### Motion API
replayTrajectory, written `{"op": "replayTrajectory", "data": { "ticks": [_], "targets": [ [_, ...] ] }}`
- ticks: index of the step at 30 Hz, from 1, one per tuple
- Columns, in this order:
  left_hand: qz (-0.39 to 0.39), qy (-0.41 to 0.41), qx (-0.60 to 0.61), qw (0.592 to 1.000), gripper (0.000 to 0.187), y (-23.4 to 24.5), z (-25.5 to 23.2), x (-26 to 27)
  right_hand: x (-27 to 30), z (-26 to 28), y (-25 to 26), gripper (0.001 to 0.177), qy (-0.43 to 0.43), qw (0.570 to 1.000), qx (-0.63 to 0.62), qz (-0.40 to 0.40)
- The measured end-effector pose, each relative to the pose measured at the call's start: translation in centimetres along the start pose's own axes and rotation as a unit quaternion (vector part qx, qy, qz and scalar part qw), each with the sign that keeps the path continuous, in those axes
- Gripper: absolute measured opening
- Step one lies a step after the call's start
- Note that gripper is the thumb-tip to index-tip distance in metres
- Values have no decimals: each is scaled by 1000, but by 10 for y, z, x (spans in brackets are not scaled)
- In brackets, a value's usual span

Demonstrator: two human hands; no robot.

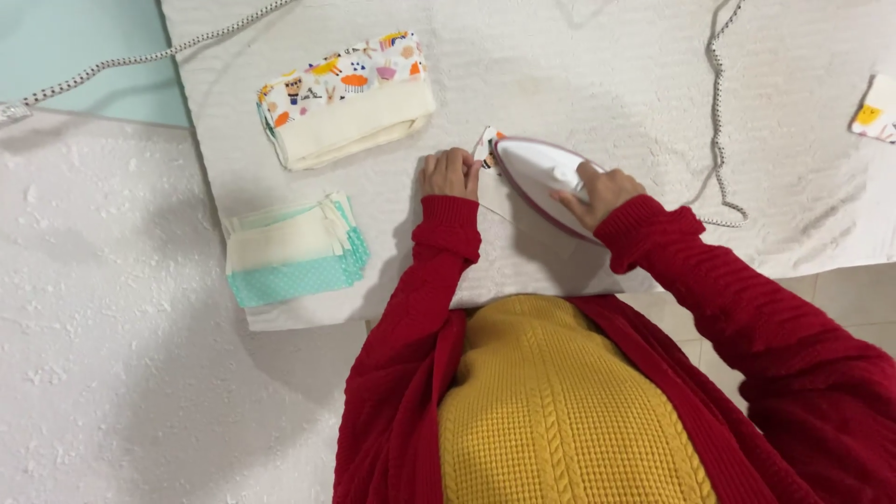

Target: Ironing rectangular pieces of fabric on a flat surface.

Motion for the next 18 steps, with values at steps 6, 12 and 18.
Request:
{"op": "replayTrajectory", "data": {
  "ticks": [6,12,18],
  "targets": [
    [-19,-19,-22,999,22,4,-4,2,3,3,-6,65,5,1000,-7,17],
    [46,73,95,992,18,6,13,1,-5,8,3,66,-8,998,-61,3],
    [14,70,318,945,21,12,51,10,-23,25,-1,67,12,1000,1,10]
  ]
}}
Point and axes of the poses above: each hand's wrist, its own x-axis away from the middle knuckle, its own y-axis out of the back of the hand, z = x × y, the point moved 7 cm from there along -x, towards the middle knuckle, and after that the axes turned 15 degrees about y, right-handed, at the moved point
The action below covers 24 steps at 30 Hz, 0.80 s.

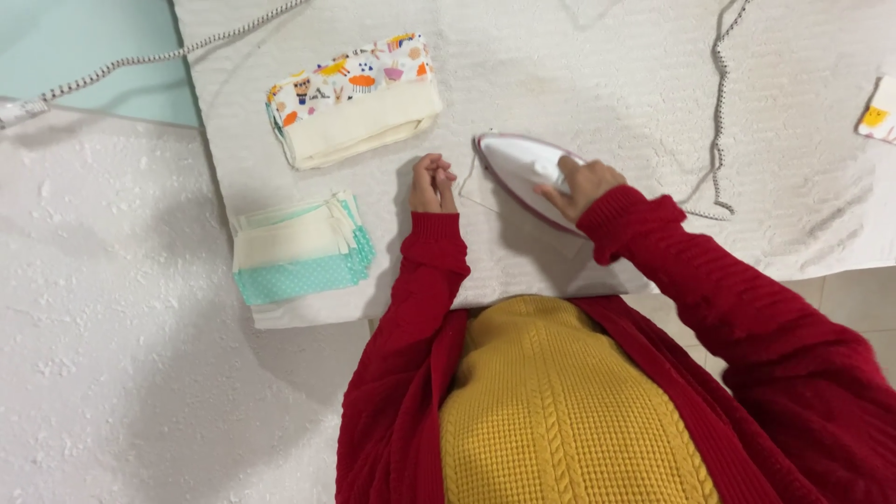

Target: Ironing rectangular pieces of fabric on a flat surface.

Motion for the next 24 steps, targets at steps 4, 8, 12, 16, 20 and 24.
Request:
{"op": "replayTrajectory", "data": {
  "ticks": [4,8,12,16,20,24],
  "targets": [
    [3,12,68,998,19,6,-5,3,-3,8,-8,63,4,999,-39,-7],
    [-7,39,83,996,19,5,4,0,2,24,-4,62,29,1000,-10,2],
    [-19,17,16,1000,20,3,-7,5,8,17,-3,61,-23,995,-91,-21],
    [-22,24,-29,999,19,-4,-13,-6,27,0,-32,62,-10,999,-46,-12],
    [20,26,-186,982,16,-19,-45,-9,50,-32,-40,63,-14,1000,-7,-27],
    [35,-47,-347,936,33,-41,-60,-4,73,-75,-41,67,-51,996,-12,-68]
  ]
}}
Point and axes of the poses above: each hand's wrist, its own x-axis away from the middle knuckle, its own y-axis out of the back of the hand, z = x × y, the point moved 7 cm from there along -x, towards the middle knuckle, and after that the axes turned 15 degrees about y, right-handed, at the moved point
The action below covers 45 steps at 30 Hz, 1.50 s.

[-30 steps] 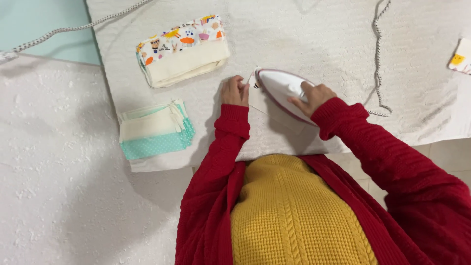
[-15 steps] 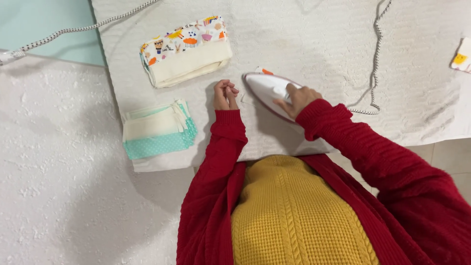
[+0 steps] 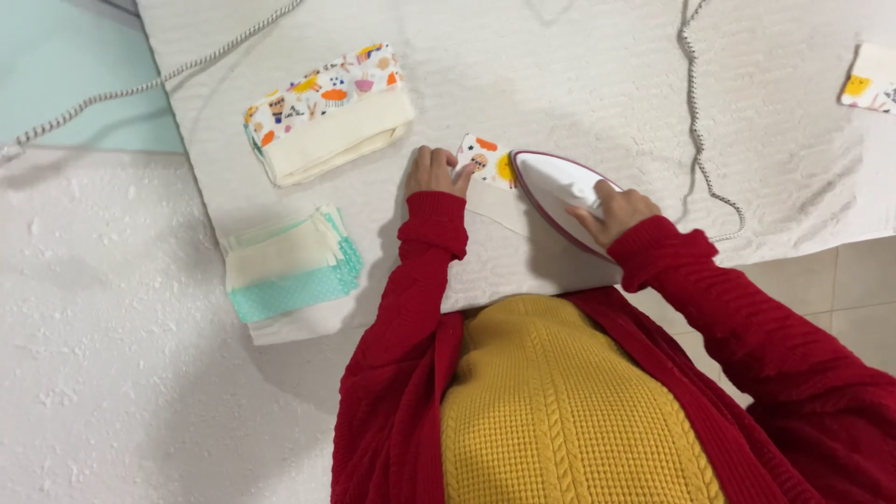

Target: Ironing rectangular pieces of fabric on a flat surface.

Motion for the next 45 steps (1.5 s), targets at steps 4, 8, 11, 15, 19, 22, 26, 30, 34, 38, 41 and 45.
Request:
{"op": "replayTrajectory", "data": {
  "ticks": [4,8,11,15,19,22,26,30,34,38,41,45],
  "targets": [
    [3,-2,-25,1000,36,-1,-12,-3,9,-35,21,67,-31,999,-2,-12],
    [-7,-16,-31,999,34,-6,-21,-1,9,-78,49,70,-53,998,-14,-35],
    [-2,-5,-19,1000,37,-15,-23,-4,1,-104,73,69,-83,995,-10,-59],
    [7,18,-19,1000,42,-28,-12,-8,13,-84,120,64,-24,975,91,-203],
    [-9,-2,-41,999,32,-23,-15,-5,10,2,112,52,183,898,119,-382],
    [-5,-41,12,999,25,-12,-21,-1,-37,40,75,54,225,934,-62,-272],
    [36,-53,156,986,24,26,-43,5,-89,46,45,39,180,963,-106,-169],
    [-28,-159,166,973,15,80,-79,26,-97,53,71,14,257,926,-121,-250],
    [-65,-297,156,940,11,101,-109,62,-57,72,112,15,343,872,-133,-324],
    [-78,-404,85,907,15,89,-124,114,-35,63,88,22,365,852,-170,-335],
    [-36,-393,27,918,19,47,-105,133,-31,54,57,27,323,873,-171,-324],
    [53,-357,-8,932,22,-14,-76,152,-26,41,19,30,276,897,-101,-329]
  ]
}}
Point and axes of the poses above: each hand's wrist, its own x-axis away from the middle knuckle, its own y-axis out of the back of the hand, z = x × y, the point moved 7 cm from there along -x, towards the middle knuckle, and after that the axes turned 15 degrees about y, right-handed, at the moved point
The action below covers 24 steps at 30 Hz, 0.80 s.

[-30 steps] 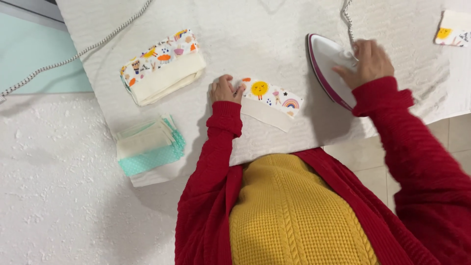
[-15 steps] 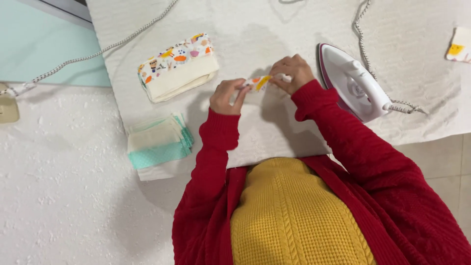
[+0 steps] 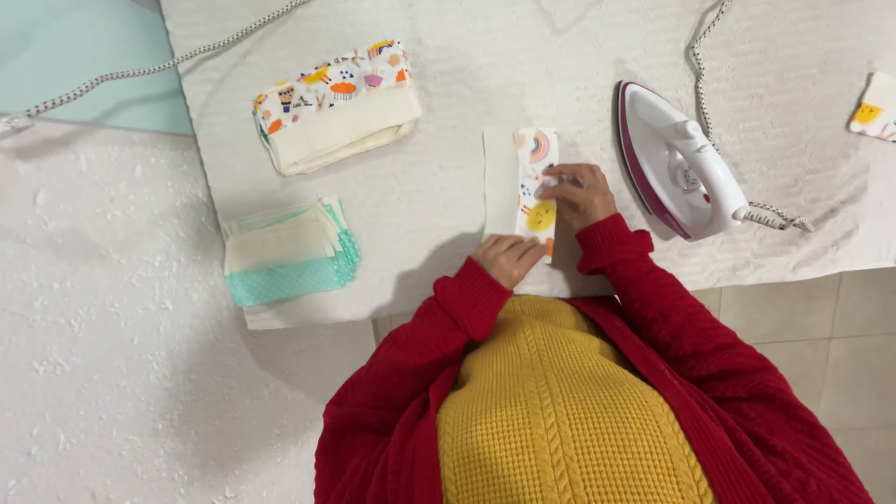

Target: Ironing rectangular pieces of fabric on a flat surface.

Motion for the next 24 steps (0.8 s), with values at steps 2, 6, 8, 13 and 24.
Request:
{"op": "replayTrajectory", "data": {
  "ticks": [2,6,8,13,24],
  "targets": [
    [43,2,41,998,23,-21,10,2,15,-12,-6,33,0,1000,15,3],
    [268,134,-46,953,21,-103,88,-14,24,-58,-18,36,2,998,61,-12],
    [125,154,-14,980,20,-77,124,-49,-3,-57,-10,31,-13,998,64,-9],
    [-59,194,14,979,45,-8,127,-118,-54,-66,-20,31,-76,995,63,33],
    [0,233,58,971,20,-21,146,-121,-69,-80,-38,48,-72,986,70,132]
  ]
}}
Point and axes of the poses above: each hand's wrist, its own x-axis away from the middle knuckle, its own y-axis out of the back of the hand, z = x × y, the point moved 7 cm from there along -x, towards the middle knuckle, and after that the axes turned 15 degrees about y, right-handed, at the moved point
